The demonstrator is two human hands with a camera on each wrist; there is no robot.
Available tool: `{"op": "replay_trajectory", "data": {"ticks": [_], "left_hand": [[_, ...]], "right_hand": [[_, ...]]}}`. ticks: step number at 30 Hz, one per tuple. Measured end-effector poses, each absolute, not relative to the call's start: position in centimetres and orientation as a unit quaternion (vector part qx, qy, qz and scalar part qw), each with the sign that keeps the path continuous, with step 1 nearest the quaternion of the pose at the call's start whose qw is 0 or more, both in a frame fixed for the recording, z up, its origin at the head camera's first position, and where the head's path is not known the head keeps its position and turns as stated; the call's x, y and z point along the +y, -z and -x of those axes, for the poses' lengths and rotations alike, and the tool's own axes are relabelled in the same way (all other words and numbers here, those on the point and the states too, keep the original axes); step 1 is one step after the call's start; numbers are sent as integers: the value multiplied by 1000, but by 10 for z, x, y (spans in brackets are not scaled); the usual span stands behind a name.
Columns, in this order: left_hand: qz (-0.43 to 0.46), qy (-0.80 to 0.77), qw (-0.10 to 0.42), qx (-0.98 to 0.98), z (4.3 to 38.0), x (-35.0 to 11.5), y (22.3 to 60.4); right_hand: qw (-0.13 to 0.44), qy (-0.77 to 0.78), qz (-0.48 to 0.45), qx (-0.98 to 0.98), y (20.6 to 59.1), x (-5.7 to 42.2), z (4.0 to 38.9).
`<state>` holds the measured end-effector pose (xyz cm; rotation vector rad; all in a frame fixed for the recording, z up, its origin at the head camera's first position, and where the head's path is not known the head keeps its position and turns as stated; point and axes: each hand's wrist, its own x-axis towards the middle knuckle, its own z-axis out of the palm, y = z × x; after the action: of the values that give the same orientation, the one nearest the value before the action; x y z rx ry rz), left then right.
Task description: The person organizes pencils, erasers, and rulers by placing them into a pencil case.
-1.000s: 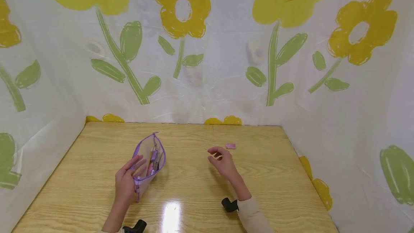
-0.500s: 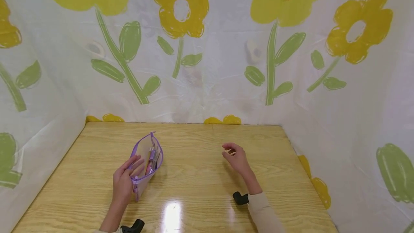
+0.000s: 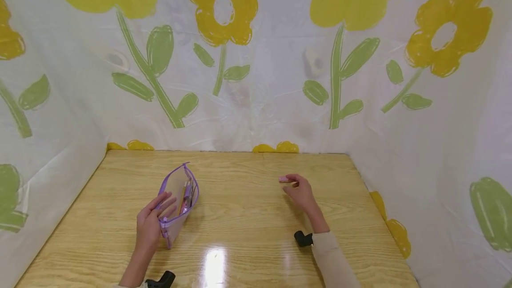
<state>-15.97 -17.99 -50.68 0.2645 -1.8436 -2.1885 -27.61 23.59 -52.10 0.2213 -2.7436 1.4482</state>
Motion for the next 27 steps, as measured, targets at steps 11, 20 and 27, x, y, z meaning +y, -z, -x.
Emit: {"op": "replay_trajectory", "data": {"ticks": [11, 20, 27], "left_hand": [[-85, 756, 137, -635, 160, -181, 508], [-84, 749, 137, -643, 160, -183, 509], [-89, 744, 136, -648, 159, -183, 509]], "right_hand": [[-22, -448, -44, -893, 524, 243, 291], [-41, -431, -24, -901, 527, 244, 303], [-44, -423, -16, -905, 528, 243, 311]]}}
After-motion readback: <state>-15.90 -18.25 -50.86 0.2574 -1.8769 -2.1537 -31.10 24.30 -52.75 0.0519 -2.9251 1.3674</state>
